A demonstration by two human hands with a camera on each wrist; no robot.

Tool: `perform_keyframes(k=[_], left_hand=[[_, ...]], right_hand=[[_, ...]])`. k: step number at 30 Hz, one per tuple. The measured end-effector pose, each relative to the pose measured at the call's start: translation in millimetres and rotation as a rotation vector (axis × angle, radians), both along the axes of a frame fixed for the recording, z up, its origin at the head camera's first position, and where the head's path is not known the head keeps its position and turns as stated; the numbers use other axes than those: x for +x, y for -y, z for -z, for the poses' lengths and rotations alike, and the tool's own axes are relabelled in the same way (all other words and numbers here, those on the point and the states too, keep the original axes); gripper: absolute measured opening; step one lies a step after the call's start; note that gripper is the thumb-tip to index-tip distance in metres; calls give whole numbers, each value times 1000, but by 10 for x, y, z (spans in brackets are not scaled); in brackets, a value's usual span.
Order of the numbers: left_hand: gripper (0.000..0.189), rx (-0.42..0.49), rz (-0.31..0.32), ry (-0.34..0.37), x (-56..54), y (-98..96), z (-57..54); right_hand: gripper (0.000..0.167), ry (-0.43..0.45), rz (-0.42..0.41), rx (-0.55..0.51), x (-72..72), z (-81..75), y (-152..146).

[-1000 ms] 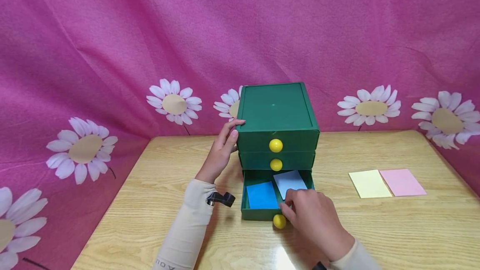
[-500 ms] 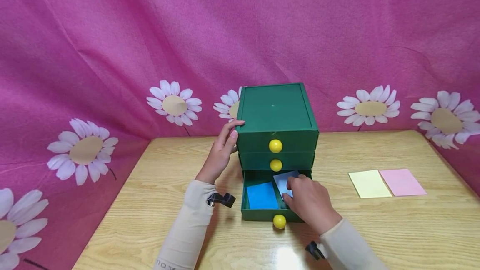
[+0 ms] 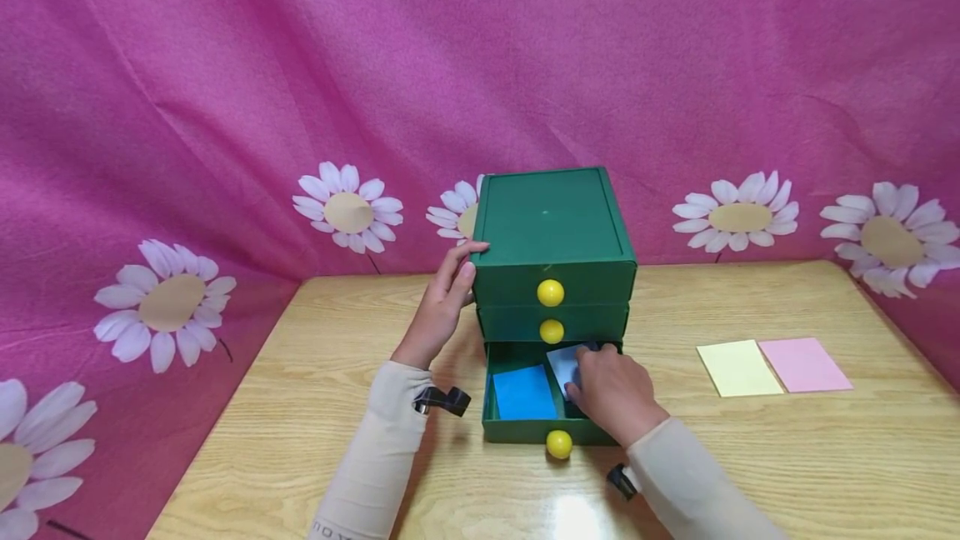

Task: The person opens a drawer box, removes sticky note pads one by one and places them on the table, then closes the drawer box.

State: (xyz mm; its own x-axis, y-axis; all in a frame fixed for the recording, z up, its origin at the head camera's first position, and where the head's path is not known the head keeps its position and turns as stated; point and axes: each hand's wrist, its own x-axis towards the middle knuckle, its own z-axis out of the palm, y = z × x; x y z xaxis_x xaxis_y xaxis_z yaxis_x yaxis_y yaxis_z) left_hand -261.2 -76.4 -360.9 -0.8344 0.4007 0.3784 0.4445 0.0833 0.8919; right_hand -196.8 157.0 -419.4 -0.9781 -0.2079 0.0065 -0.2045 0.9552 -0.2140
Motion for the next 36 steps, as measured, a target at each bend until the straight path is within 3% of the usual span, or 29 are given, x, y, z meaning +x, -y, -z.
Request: perform_keyframes(k=[8,15,20,30,36], left_hand=[[38,4,6,15,-13,0,18],[38,5,1,9,-21,2,28],[38,11,2,11,-27,-7,43],[36,13,-31,-46,-216,-20,230],[36,15,-37,-67,-215,-18,263]], right_hand=[[35,88,49,76,-44,-5,58],[35,122,34,91,-71,2,87],[37,127,28,102,-73,26,88],[39,106,19,119,-91,50,92],[39,95,17,113,-93,77,92]])
